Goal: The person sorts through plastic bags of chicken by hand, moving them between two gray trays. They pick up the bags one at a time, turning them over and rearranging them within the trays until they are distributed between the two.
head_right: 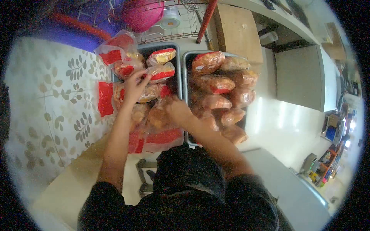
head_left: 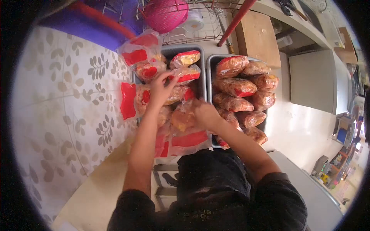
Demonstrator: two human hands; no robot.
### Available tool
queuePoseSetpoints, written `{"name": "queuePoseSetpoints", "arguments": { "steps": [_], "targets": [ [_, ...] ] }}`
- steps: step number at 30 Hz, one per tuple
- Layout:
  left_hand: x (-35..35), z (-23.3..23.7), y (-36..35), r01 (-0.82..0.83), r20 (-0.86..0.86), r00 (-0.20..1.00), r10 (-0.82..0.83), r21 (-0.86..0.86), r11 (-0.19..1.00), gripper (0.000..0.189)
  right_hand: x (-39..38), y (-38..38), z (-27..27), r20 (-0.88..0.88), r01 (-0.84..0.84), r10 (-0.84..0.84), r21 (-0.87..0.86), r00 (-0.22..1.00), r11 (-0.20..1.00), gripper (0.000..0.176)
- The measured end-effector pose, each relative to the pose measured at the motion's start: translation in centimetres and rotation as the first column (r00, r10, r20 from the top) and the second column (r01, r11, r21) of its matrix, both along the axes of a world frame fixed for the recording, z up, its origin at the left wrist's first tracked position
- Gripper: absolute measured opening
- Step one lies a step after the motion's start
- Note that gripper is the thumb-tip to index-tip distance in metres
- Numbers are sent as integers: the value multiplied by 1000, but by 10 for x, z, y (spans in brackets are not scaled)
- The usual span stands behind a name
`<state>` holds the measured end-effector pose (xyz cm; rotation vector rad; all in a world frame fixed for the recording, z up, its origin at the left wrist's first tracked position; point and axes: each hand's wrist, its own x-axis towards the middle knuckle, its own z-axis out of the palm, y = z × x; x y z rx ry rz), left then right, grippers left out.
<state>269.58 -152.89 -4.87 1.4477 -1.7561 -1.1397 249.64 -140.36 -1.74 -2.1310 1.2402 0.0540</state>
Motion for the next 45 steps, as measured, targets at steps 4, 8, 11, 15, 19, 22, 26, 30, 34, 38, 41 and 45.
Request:
{"name": "queuePoseSetpoints", "arguments": {
  "steps": [4, 8, 11, 15, 19, 22, 26, 30, 34, 38, 41, 45],
  "targets": [
    [69, -50, 51, 11, 461, 887, 17, -58, 998, 56, -11, 52, 44, 262, -165, 180, -77, 948, 983, 55],
    [58, -79, 51, 27, 766, 642, -34, 21, 999, 49, -11, 95, -18, 142, 46, -25, -147, 990, 988, 56],
    [36, -58, 35, 142, 826, 506, -249, 204, 969, 50, -20, 92, -50, 159, 156, -159, 30, 974, 987, 48],
    [47, -43, 39, 404, 686, 659, -308, 23, 915, 41, 0, 68, -37, 536, 368, -296, -28, 790, 930, 33],
    [60, -62, 27, 377, 382, 846, -372, 65, 924, 39, 9, 48, 7, 711, 391, -436, 241, 552, 888, 21],
    [73, -93, 26, 268, 119, 951, -286, 148, 952, 44, -1, 49, 19, 628, 334, -765, 696, 145, 635, 18],
    [78, -107, 43, 303, 368, 865, -340, 154, 940, 58, -19, 40, -1, 397, 646, -831, 525, 389, 553, 45],
    [68, -101, 45, 122, 226, 962, -154, 150, 981, 62, -9, 20, 43, -131, 742, -730, 124, 671, 659, 70],
    [59, -123, 49, 26, -34, 999, -19, 222, 975, 44, 43, 15, 3, 30, 313, -351, -528, 936, 789, 55],
    [54, -127, 56, -62, -139, 984, 107, 295, 953, 43, 119, 19, 30, -373, -81, 37, -103, 927, 991, 49],
    [54, -146, 58, -149, -129, 964, 234, 468, 871, 78, 137, 45, -18, -480, 0, -62, -128, 875, 992, 51],
    [57, -149, 54, -77, 38, 997, 67, 480, 874, 110, 135, 60, -53, -505, 91, -134, -108, 853, 990, 53]
  ]
}}
